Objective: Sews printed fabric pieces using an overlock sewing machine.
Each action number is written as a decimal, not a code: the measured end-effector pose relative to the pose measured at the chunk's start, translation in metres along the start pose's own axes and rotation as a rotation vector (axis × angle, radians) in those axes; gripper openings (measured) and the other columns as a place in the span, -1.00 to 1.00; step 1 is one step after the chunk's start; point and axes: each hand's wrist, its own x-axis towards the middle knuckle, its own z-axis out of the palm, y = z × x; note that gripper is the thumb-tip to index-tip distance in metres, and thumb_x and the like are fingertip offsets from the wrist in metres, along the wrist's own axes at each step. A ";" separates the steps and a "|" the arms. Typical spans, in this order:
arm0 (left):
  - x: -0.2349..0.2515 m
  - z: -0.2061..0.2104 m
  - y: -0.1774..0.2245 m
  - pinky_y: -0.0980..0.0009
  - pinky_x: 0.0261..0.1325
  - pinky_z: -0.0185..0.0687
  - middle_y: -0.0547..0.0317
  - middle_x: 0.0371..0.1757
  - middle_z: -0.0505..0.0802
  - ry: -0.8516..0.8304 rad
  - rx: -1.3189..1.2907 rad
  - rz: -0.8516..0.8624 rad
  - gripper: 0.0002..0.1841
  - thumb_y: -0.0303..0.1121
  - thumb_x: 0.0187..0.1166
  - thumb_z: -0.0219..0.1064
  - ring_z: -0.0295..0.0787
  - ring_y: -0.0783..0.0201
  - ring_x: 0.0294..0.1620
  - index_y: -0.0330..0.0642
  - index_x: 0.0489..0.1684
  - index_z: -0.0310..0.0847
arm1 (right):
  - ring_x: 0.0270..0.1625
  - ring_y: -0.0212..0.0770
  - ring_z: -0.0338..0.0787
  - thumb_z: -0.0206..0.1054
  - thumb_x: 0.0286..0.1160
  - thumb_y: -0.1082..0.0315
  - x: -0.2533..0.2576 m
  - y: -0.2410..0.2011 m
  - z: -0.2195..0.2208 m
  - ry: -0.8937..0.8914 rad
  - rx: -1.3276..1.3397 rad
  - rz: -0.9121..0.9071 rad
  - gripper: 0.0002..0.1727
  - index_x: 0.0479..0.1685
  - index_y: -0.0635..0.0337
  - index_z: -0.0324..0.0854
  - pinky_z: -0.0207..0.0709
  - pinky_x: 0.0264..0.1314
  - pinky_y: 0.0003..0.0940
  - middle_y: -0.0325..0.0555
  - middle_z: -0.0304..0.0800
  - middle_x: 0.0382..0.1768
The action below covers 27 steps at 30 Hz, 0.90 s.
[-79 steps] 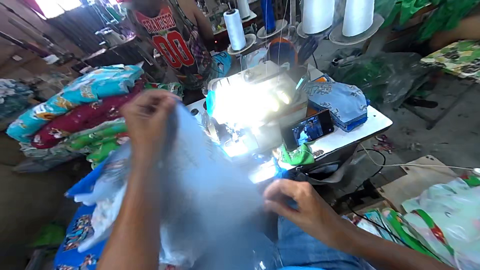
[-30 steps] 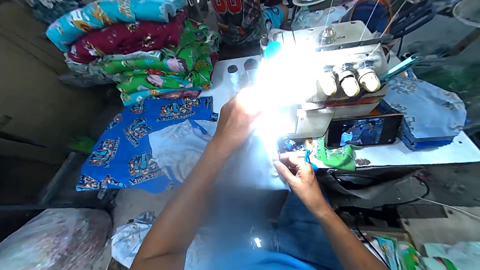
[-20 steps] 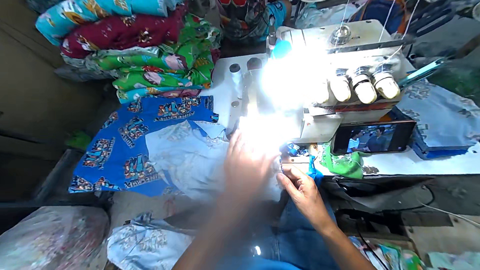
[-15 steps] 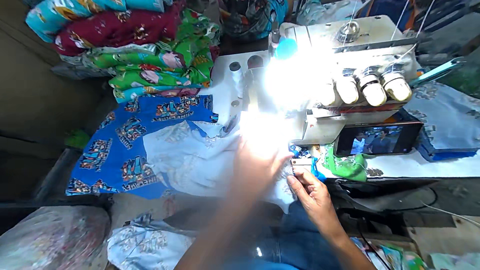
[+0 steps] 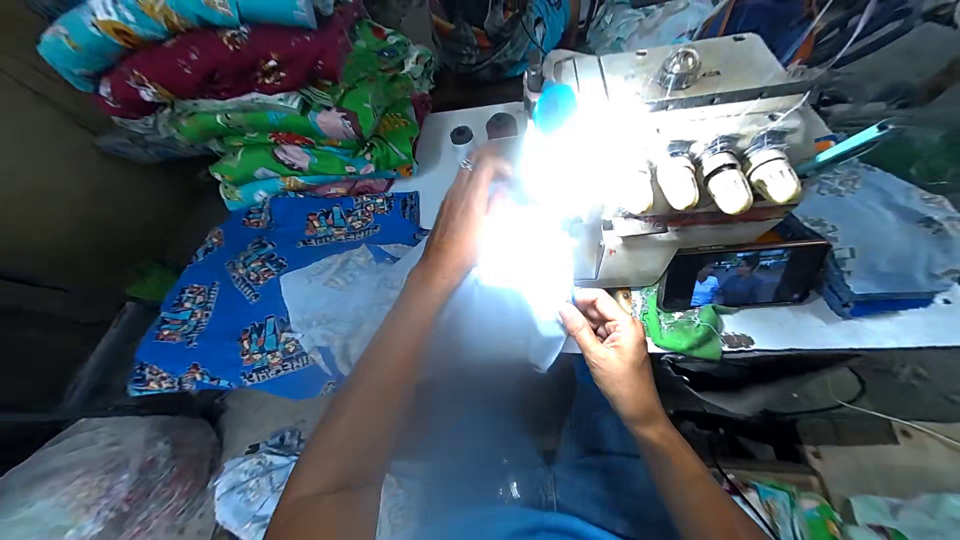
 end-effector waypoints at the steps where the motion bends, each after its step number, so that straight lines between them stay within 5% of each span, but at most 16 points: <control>1: -0.001 -0.001 0.000 0.05 0.58 0.42 -0.32 0.50 0.64 0.055 0.011 -0.023 -0.71 -0.49 0.72 0.12 0.58 -0.16 0.53 -0.41 0.26 0.61 | -0.29 -0.61 0.77 0.33 0.63 0.37 0.000 -0.001 0.000 -0.003 0.000 0.025 -0.82 0.04 0.24 0.72 0.66 -0.12 -0.68 -0.31 0.84 -0.31; 4: -0.027 -0.007 0.003 0.11 0.66 0.33 -0.24 0.53 0.64 0.212 -0.053 0.005 -0.68 -0.48 0.73 0.11 0.49 -0.06 0.63 -0.39 0.33 0.61 | -0.21 -0.45 0.83 0.11 0.80 0.36 -0.009 -0.001 -0.004 -0.021 0.063 0.091 -0.71 0.22 0.25 0.68 0.76 0.00 -0.47 -0.22 0.82 -0.22; 6: -0.062 -0.016 0.018 0.20 0.57 0.45 -0.22 0.44 0.71 0.244 -0.115 0.038 -0.69 -0.49 0.74 0.10 0.61 0.05 0.51 -0.47 0.30 0.59 | -0.13 -0.39 0.84 0.05 0.84 0.34 -0.018 0.004 -0.008 -0.033 0.116 0.126 -0.67 0.25 0.27 0.67 0.78 0.06 -0.42 -0.17 0.82 -0.15; 12: -0.172 -0.008 0.057 0.40 0.07 0.81 0.23 0.12 0.86 0.166 -0.491 -0.201 -0.75 -0.32 0.82 0.11 0.85 0.40 -0.03 -0.16 0.25 0.62 | -0.17 -0.42 0.87 0.40 0.53 0.47 -0.037 0.013 -0.013 -0.042 0.160 0.194 -0.78 0.09 0.33 0.72 0.79 0.01 -0.49 -0.16 0.88 -0.15; 15: -0.208 0.015 0.071 0.40 -0.07 0.85 0.18 -0.08 0.92 0.096 -0.649 -0.358 -0.76 -0.42 0.80 0.09 0.89 0.37 -0.19 -0.33 0.13 0.65 | -0.24 -0.37 0.89 0.40 0.52 0.52 -0.040 0.016 -0.012 -0.033 0.151 0.206 -0.84 -0.02 0.37 0.74 0.82 -0.05 -0.47 -0.12 0.89 -0.23; 18: -0.223 0.035 0.091 0.35 0.08 0.82 0.08 0.03 0.91 -0.234 -0.771 -0.460 -0.61 -0.32 0.82 0.04 0.89 0.33 -0.03 -0.44 0.30 0.64 | -0.25 -0.36 0.88 0.44 0.45 0.56 -0.043 0.012 -0.013 -0.056 0.226 0.268 -0.86 -0.07 0.36 0.75 0.81 -0.05 -0.45 -0.13 0.89 -0.28; 20: -0.226 0.045 0.098 0.25 0.38 0.70 0.01 0.31 0.83 -0.419 -1.047 -0.507 -0.33 0.01 0.80 0.06 0.81 0.25 0.29 -0.49 0.58 0.39 | -0.22 -0.31 0.88 0.41 0.44 0.59 -0.045 -0.001 -0.018 -0.129 0.523 0.387 -0.85 -0.06 0.34 0.73 0.81 -0.02 -0.38 -0.10 0.87 -0.26; 21: -0.226 0.046 0.102 0.20 0.43 0.68 0.00 0.32 0.82 -0.341 -1.254 -0.595 -0.16 0.21 0.64 0.21 0.79 0.19 0.33 -0.48 0.56 0.33 | -0.18 -0.28 0.89 0.41 0.45 0.57 -0.046 -0.006 -0.022 -0.189 0.736 0.445 -0.84 -0.04 0.30 0.73 0.82 0.02 -0.33 -0.06 0.88 -0.20; 23: -0.221 0.032 0.103 0.12 0.26 0.79 0.00 0.07 0.90 0.163 -1.536 -0.775 -0.20 0.29 0.39 0.43 0.88 0.12 0.13 -0.33 0.27 0.54 | -0.10 -0.22 0.92 0.54 0.39 0.45 -0.048 -0.009 -0.028 -0.308 1.036 0.487 -0.78 -0.01 0.21 0.79 0.82 0.09 -0.27 0.00 0.91 -0.09; 25: -0.205 -0.006 0.089 0.31 0.11 0.82 0.26 -0.07 0.87 0.664 -1.356 -0.860 -0.59 0.07 0.77 0.08 0.86 0.36 0.01 -0.08 0.19 0.52 | -0.16 -0.26 0.90 0.43 0.43 0.53 -0.050 -0.011 -0.025 -0.272 0.896 0.488 -0.83 -0.04 0.27 0.75 0.81 0.03 -0.34 -0.03 0.90 -0.16; 27: -0.198 -0.045 0.059 0.25 0.23 0.79 0.21 0.08 0.85 0.915 -1.054 -0.830 -0.69 -0.22 0.86 0.03 0.83 0.31 0.13 -0.11 0.42 0.42 | -0.19 -0.29 0.88 0.36 0.48 0.60 -0.053 -0.007 -0.015 -0.209 0.582 0.436 -0.83 -0.01 0.40 0.71 0.81 0.03 -0.38 -0.08 0.87 -0.21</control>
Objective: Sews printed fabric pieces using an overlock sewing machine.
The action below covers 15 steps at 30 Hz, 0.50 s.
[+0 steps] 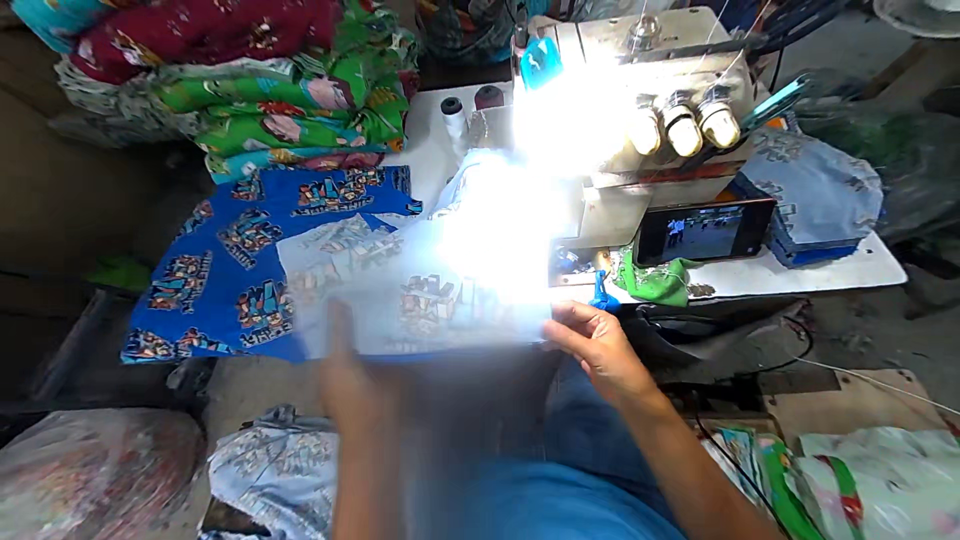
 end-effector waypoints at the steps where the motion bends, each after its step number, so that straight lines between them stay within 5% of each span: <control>1: 0.015 -0.009 0.010 0.23 0.27 0.78 0.20 0.15 0.81 0.038 0.113 0.094 -0.65 -0.28 0.85 0.06 0.82 0.30 0.17 -0.12 0.52 0.31 | -0.20 -0.31 0.88 0.37 0.48 0.60 0.003 0.006 0.003 0.030 -0.082 -0.032 -0.83 -0.02 0.43 0.71 0.81 0.02 -0.39 -0.09 0.87 -0.23; 5: 0.035 -0.062 0.018 0.34 0.12 0.74 0.12 0.34 0.67 -0.051 0.588 -0.030 -0.52 -0.33 0.84 -0.05 0.76 0.35 0.12 -0.18 0.72 0.19 | -0.16 -0.26 0.89 0.28 0.58 0.56 0.008 0.017 0.011 0.109 -0.118 -0.058 -0.86 0.00 0.43 0.64 0.81 0.05 -0.35 -0.03 0.84 -0.18; 7: 0.027 -0.085 0.017 0.49 -0.20 0.76 0.21 0.01 0.83 -0.231 0.807 -0.115 -0.64 -0.24 0.84 -0.02 0.82 0.45 -0.19 -0.29 0.30 0.55 | -0.16 -0.22 0.90 0.25 0.62 0.57 0.010 0.016 0.011 0.125 -0.101 -0.053 -0.84 0.06 0.44 0.59 0.84 0.03 -0.32 0.02 0.84 -0.14; 8: 0.019 -0.090 0.017 0.56 -0.29 0.72 0.29 0.01 0.89 -0.387 0.839 -0.175 -0.61 -0.19 0.84 -0.05 0.83 0.50 -0.25 -0.22 0.17 0.66 | -0.19 -0.21 0.91 0.24 0.63 0.57 0.009 0.016 0.010 0.122 -0.097 -0.051 -0.83 0.10 0.43 0.56 0.85 -0.01 -0.32 0.02 0.84 -0.15; 10: 0.000 -0.087 0.007 0.59 -0.32 0.72 0.31 0.11 0.91 -0.680 0.764 -0.305 -0.56 -0.12 0.84 -0.04 0.86 0.48 -0.21 -0.16 0.24 0.72 | -0.24 -0.23 0.89 0.23 0.63 0.58 0.006 0.014 0.006 0.095 -0.092 -0.052 -0.75 0.22 0.42 0.52 0.85 -0.07 -0.33 0.00 0.81 -0.16; 13: -0.032 -0.056 -0.025 0.32 0.07 0.82 0.14 0.25 0.87 -0.963 0.617 -0.410 -0.44 -0.04 0.79 0.08 0.87 0.25 0.14 -0.27 0.56 0.50 | -0.23 -0.28 0.87 0.22 0.64 0.57 0.001 0.012 0.004 0.060 -0.067 -0.069 -0.61 0.42 0.42 0.49 0.83 -0.06 -0.36 -0.06 0.82 -0.13; 15: -0.048 -0.032 -0.050 0.17 0.42 0.67 0.07 0.47 0.74 -1.083 0.530 -0.433 -0.12 0.16 0.63 0.24 0.71 0.18 0.44 -0.37 0.77 0.17 | -0.23 -0.28 0.87 0.21 0.64 0.58 -0.001 0.010 0.004 0.047 -0.033 -0.061 -0.59 0.45 0.41 0.48 0.82 -0.05 -0.36 -0.05 0.82 -0.11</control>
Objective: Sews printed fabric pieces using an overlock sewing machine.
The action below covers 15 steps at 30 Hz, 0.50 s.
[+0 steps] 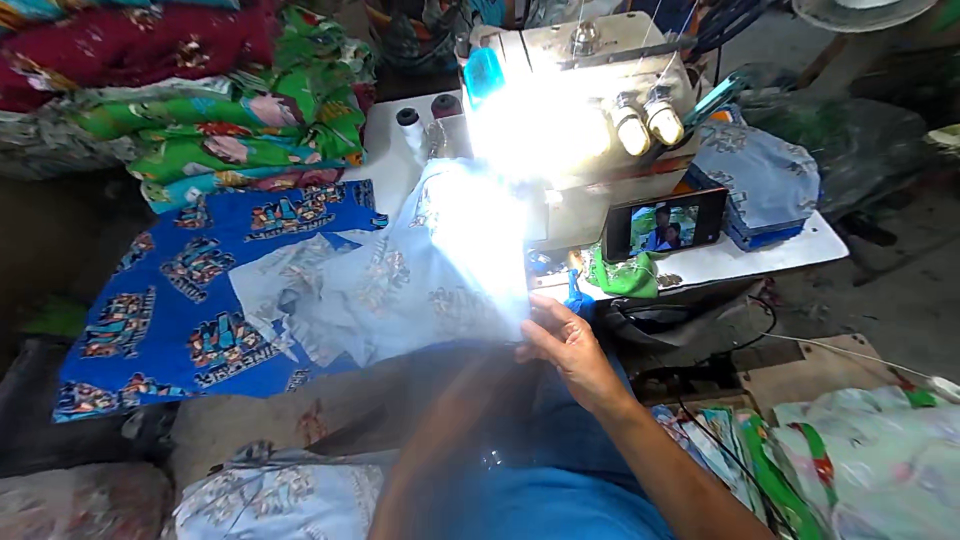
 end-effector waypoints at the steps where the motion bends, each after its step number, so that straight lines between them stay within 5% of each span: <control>1: 0.012 0.012 -0.002 0.18 0.52 0.60 0.08 0.52 0.69 -0.020 -0.071 0.023 0.02 0.24 0.51 0.34 0.65 0.21 0.51 -0.42 0.77 0.08 | -0.23 -0.28 0.86 0.22 0.63 0.58 -0.001 -0.001 0.001 0.000 0.009 0.010 -0.60 0.44 0.41 0.49 0.82 -0.05 -0.36 -0.05 0.82 -0.12; 3: 0.034 0.031 -0.002 0.25 0.48 0.64 0.15 0.33 0.76 0.070 -0.346 0.080 0.08 0.32 0.24 0.53 0.72 0.28 0.35 -0.39 0.57 0.21 | -0.24 -0.27 0.88 0.26 0.60 0.60 -0.004 -0.002 0.001 0.025 0.010 0.023 -0.69 0.29 0.44 0.56 0.83 -0.03 -0.36 -0.04 0.84 -0.16; 5: 0.051 0.045 0.007 0.28 0.24 0.75 0.12 0.04 0.87 0.244 -0.745 0.132 -0.12 0.25 0.15 0.62 0.84 0.27 0.07 -0.28 0.28 0.46 | -0.25 -0.24 0.89 0.28 0.58 0.60 -0.007 0.000 -0.001 0.068 -0.004 0.018 -0.79 0.12 0.46 0.62 0.84 -0.02 -0.34 -0.01 0.86 -0.20; 7: 0.059 0.047 0.019 0.24 0.15 0.81 0.02 -0.04 0.86 0.398 -1.071 0.143 -0.54 -0.06 0.55 0.43 0.87 0.18 -0.03 -0.22 0.19 0.53 | -0.27 -0.27 0.89 0.28 0.58 0.59 -0.008 0.001 -0.003 0.112 -0.045 0.007 -0.85 0.02 0.42 0.65 0.84 -0.05 -0.35 -0.05 0.86 -0.25; 9: 0.062 0.044 0.027 0.36 -0.10 0.83 0.11 -0.29 0.86 0.613 -1.045 0.103 -0.76 -0.29 0.81 0.05 0.85 0.30 -0.31 -0.17 -0.04 0.64 | -0.28 -0.31 0.87 0.30 0.57 0.58 -0.008 0.003 -0.004 0.137 -0.087 -0.006 -0.86 0.00 0.38 0.67 0.83 -0.07 -0.38 -0.10 0.83 -0.26; 11: 0.060 0.040 0.024 0.59 -0.38 0.66 0.27 -0.58 0.73 0.743 -0.852 0.125 -0.76 -0.43 0.80 0.05 0.62 0.50 -0.61 -0.14 -0.25 0.63 | -0.28 -0.31 0.87 0.32 0.56 0.58 -0.008 0.005 -0.006 0.138 -0.103 -0.026 -0.85 0.01 0.38 0.69 0.83 -0.07 -0.39 -0.10 0.84 -0.25; 15: 0.046 0.027 0.013 0.68 -0.51 0.50 0.39 -0.69 0.64 0.730 -0.563 0.244 -0.78 -0.51 0.74 0.04 0.50 0.58 -0.71 -0.14 -0.28 0.59 | -0.27 -0.30 0.87 0.33 0.54 0.59 -0.008 0.009 -0.005 0.138 -0.113 -0.057 -0.81 0.06 0.40 0.67 0.84 -0.08 -0.38 -0.08 0.84 -0.23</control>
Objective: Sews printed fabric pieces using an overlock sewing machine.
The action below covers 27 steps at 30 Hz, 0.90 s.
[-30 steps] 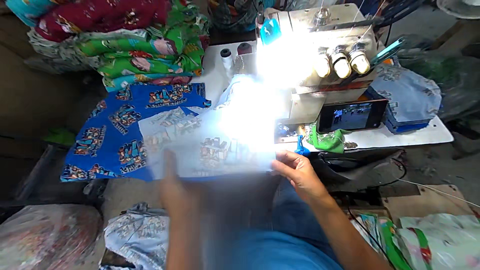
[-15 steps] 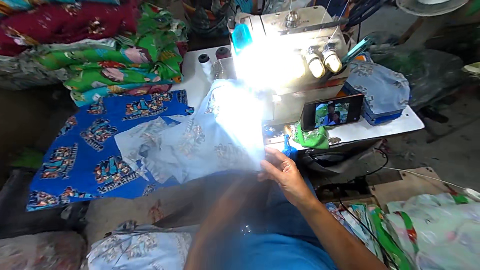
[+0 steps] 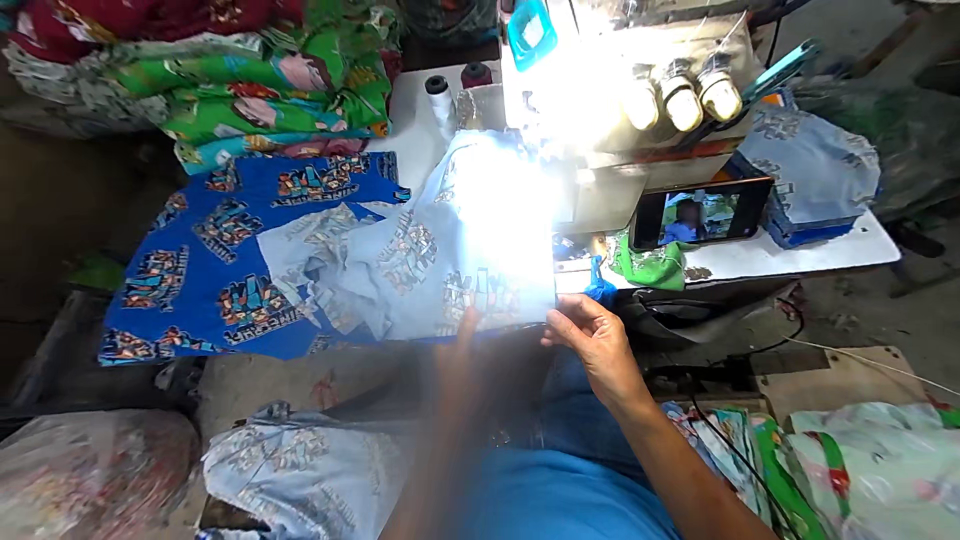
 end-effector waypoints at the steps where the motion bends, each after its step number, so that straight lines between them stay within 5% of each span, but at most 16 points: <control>1: -0.001 -0.003 0.002 0.67 -0.52 0.49 0.39 -0.70 0.64 -0.009 0.025 0.018 -0.77 -0.53 0.73 0.02 0.50 0.58 -0.71 -0.14 -0.31 0.58 | -0.27 -0.29 0.88 0.33 0.53 0.59 -0.001 0.000 0.000 0.003 -0.010 -0.011 -0.78 0.11 0.41 0.64 0.85 -0.08 -0.38 -0.08 0.83 -0.22; 8: -0.015 -0.015 0.019 0.66 -0.44 0.62 0.42 -0.54 0.82 -0.105 0.146 0.054 -0.81 -0.52 0.72 0.02 0.66 0.58 -0.61 -0.15 -0.13 0.58 | -0.35 -0.37 0.81 0.34 0.49 0.56 -0.018 -0.012 0.000 -0.027 -0.181 -0.206 -0.64 0.25 0.41 0.46 0.79 -0.30 -0.50 -0.17 0.75 -0.21; 15: 0.032 0.003 0.034 0.66 -0.42 0.64 0.42 -0.60 0.79 -0.125 0.140 0.124 -0.78 -0.53 0.71 0.01 0.66 0.57 -0.63 -0.10 -0.18 0.60 | -0.34 -0.46 0.76 0.32 0.59 0.45 0.033 -0.025 0.003 -0.038 -0.356 -0.357 -0.81 0.02 0.34 0.74 0.73 -0.29 -0.60 -0.15 0.78 -0.15; 20: 0.070 0.015 0.043 0.66 -0.47 0.55 0.37 -0.64 0.72 -0.081 0.094 0.091 -0.76 -0.43 0.78 0.04 0.57 0.56 -0.66 -0.09 -0.18 0.66 | -0.34 -0.50 0.68 0.32 0.62 0.38 0.068 -0.038 0.012 0.037 -0.567 -0.485 -0.77 0.11 0.14 0.81 0.65 -0.31 -0.62 -0.24 0.69 -0.13; 22: 0.083 0.018 0.044 0.67 -0.47 0.52 0.40 -0.60 0.70 -0.087 0.089 0.081 -0.79 -0.35 0.80 0.07 0.54 0.57 -0.64 -0.04 -0.13 0.66 | -0.19 -0.38 0.64 0.29 0.64 0.40 0.074 -0.045 0.016 0.084 -0.794 -0.564 -0.72 0.20 0.09 0.82 0.53 -0.15 -0.43 -0.18 0.65 -0.09; 27: 0.108 0.027 0.045 0.71 -0.46 0.43 0.50 -0.55 0.63 -0.093 0.105 0.076 -0.84 -0.24 0.82 0.12 0.46 0.61 -0.61 0.08 -0.12 0.62 | -0.19 -0.03 0.69 0.27 0.58 0.48 0.077 -0.056 0.022 0.140 -1.186 -0.658 -0.59 0.35 -0.02 0.77 0.58 -0.30 -0.11 0.03 0.60 -0.03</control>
